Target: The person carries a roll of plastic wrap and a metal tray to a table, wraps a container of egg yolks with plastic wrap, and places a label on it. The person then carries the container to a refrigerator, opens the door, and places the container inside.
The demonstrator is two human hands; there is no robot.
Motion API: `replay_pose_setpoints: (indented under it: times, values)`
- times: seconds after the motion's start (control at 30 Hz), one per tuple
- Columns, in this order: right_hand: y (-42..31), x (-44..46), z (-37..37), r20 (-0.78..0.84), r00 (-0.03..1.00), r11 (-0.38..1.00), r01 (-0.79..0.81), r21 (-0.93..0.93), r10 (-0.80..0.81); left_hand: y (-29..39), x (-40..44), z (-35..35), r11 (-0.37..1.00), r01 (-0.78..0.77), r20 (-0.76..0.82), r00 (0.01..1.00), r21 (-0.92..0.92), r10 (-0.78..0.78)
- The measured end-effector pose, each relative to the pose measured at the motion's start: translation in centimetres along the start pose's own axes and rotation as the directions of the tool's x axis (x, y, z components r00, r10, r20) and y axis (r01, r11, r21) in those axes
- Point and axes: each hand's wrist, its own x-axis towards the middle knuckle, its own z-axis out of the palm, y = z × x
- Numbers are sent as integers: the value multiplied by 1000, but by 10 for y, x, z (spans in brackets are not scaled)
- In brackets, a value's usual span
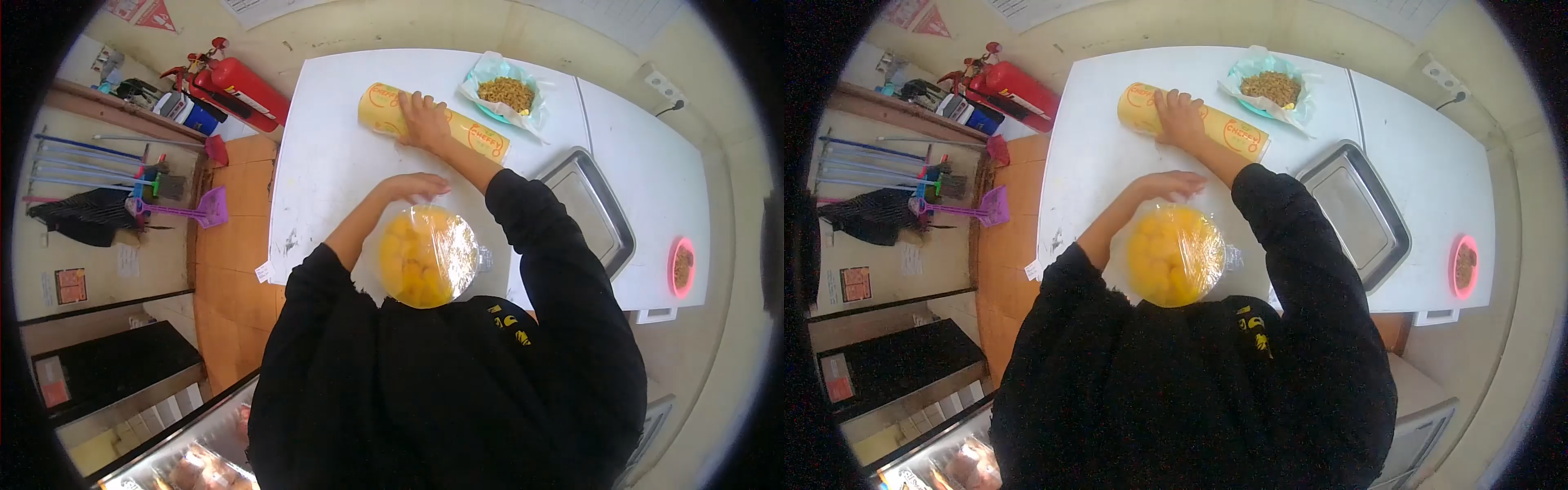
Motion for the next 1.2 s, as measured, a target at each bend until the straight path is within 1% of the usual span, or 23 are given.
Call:
replay_pose_setpoints:
  times: [0.03, 0.07, 0.1, 0.13, 0.2, 0.33, 0.37, 0.4, 0.53, 0.57, 0.6, 0.63, 0.7, 0.77, 0.83, 0.87, 0.9, 0.97, 1.0, 1.03, 1.1, 1.13, 1.2]
  values:
    - [0, -2, 0, -13, 1000, 1000, 4, -2, -4, 0, 7, 6, 1000, 2, 8, 1000, -2, -2]
    - [0, -2, 0, -8, 1000, 1000, 0, -4, 0, 1, 13, 11, 977, -107, 242, 959, -184, 151]
    - [1, 0, 0, 0, 1000, 1000, 2, -8, -2, 7, 14, 13, 912, -166, 427, 842, -376, 329]
    - [3, 2, -1, 8, 1000, 1000, 3, -10, -3, 11, 13, 12, 912, -165, 432, 840, -374, 329]
    - [8, 8, -3, 26, 999, 999, -33, 11, 33, 18, 6, 6, 945, -307, 657, 692, -109, 300]
    - [11, 12, -4, 56, 994, 993, -94, 74, 90, 20, 6, -6, 952, -298, 648, 712, -73, 272]
    - [12, 11, -4, 53, 994, 993, -98, 73, 94, 7, 20, -7, 972, -25, 630, 757, -235, 172]
    - [12, 11, -5, 70, 994, 994, -85, 75, 80, 7, 23, -5, 890, 243, 630, 774, -386, 62]
    - [10, 8, -6, 86, 996, 999, -11, 42, 7, 23, 16, 16, 850, 285, 570, 821, -442, 21]
    - [11, 7, -6, 89, 996, 999, -15, 42, 12, 40, 5, 16, 932, -159, 587, 739, -326, 331]
    - [10, 6, -6, 82, 997, 999, -6, 32, 4, 60, -11, 18, 782, -585, 638, 523, -215, 566]
    - [10, 6, -5, 74, 997, 1000, 6, 21, -7, 79, -28, 15, 783, -582, 636, 523, -219, 567]
    - [14, 13, 14, 64, 998, 1000, 0, 21, -1, 103, -58, -9, 700, -713, 684, 524, 27, 507]
    - [16, 11, 21, 50, 999, 1000, 1, 19, -2, 74, -65, -46, 734, -598, 524, 533, -323, 665]
    - [22, 5, 19, -269, 942, 974, 221, 49, -200, 30, -81, -64, 917, -386, 185, 898, -98, 398]
    - [23, -3, 1, -374, 906, 942, 282, 182, -199, 5, -88, -62, 971, -229, 31, 972, -66, 232]
    - [22, -20, -26, -472, 863, 885, 352, 305, -181, -27, -95, -50, 996, -62, -128, 990, -65, 53]
    - [31, -79, -62, -123, 991, 820, 30, 571, 50, -116, -90, -10, 960, -170, -226, 967, -225, 118]
    - [40, -110, -71, 76, 992, 684, -124, 719, 100, -134, -92, 27, 892, -275, -281, 943, -358, 178]
    - [52, -140, -65, 303, 949, 507, -304, 807, 88, -140, -94, 60, 787, -369, -323, 919, -495, 227]
    - [52, -189, -24, 626, 770, 226, -636, 738, 123, -125, -91, 96, 522, -491, -391, 871, -697, 296]
    - [42, -200, -8, 637, 761, 228, -646, 728, 120, -111, -87, 104, 393, -527, -422, 846, -754, 325]
    - [16, -198, -2, 641, 755, -323, -646, 692, -138, -87, -87, 106, 245, -585, -473, 790, -773, 390]
